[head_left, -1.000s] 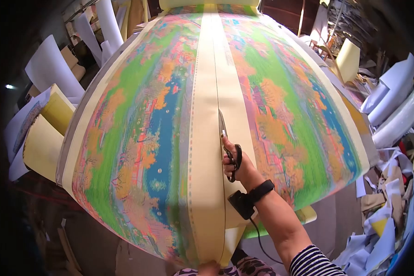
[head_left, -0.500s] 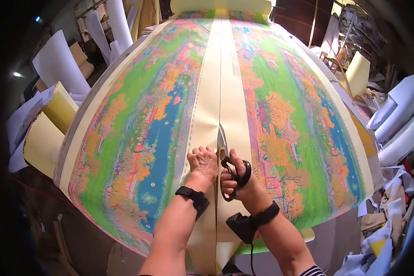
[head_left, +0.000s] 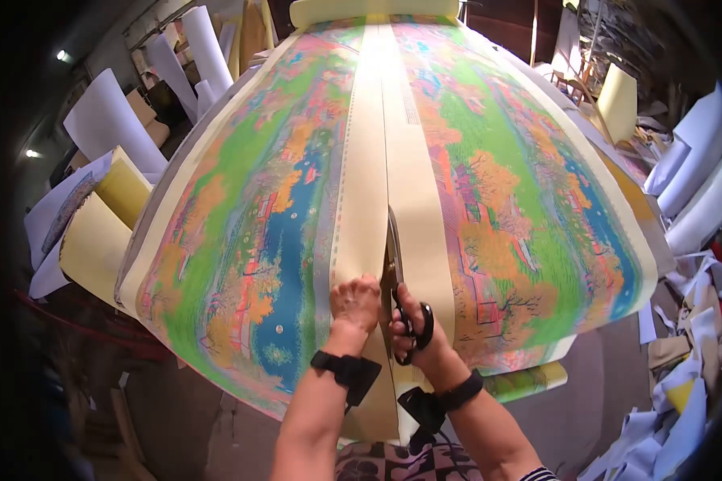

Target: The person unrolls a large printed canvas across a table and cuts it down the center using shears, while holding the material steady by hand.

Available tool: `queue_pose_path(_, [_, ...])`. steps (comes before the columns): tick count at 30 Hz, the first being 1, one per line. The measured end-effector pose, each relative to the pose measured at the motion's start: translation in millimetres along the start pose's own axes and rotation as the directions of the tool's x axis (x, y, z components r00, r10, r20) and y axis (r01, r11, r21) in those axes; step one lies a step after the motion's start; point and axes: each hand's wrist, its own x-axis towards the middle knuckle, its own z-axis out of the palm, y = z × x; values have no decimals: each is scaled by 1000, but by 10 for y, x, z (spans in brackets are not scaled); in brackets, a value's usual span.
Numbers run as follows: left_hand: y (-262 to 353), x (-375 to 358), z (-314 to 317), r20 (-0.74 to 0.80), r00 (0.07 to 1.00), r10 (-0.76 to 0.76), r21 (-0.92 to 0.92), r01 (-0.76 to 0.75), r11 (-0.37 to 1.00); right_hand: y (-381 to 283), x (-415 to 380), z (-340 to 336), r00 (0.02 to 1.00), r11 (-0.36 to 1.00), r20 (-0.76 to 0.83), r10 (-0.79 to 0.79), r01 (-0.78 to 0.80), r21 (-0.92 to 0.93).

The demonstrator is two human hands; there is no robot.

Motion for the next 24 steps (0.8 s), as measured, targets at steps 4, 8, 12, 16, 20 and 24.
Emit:
queue_pose_path(4, [-33, 2, -12, 21, 1000, 5, -45, -4, 999, 1, -20, 58, 991, 997, -132, 2, -12, -72])
queue_pose_path(8, [-53, 44, -85, 95, 995, 23, -112, -12, 994, -22, -31, 126, 981, 976, -192, -28, -15, -219])
queue_pose_path(12, [-131, 118, 54, 137, 989, 51, -213, -21, 977, -80, 165, 161, 975, 986, -221, 2, -39, -164])
queue_pose_path(16, [-149, 49, 86, 182, 983, 17, -288, 37, 957, -333, 367, 231, 971, 979, -239, -6, -43, -200])
queue_pose_path(20, [-187, 61, 183, 153, 987, 43, -309, 6, 951, -736, 762, 297, 967, 972, -251, -43, -17, -233])
queue_pose_path(24, [-261, 29, 371, 190, 981, 36, -345, 32, 938, -1141, 1190, 392, 974, 962, -217, -58, -4, -272])
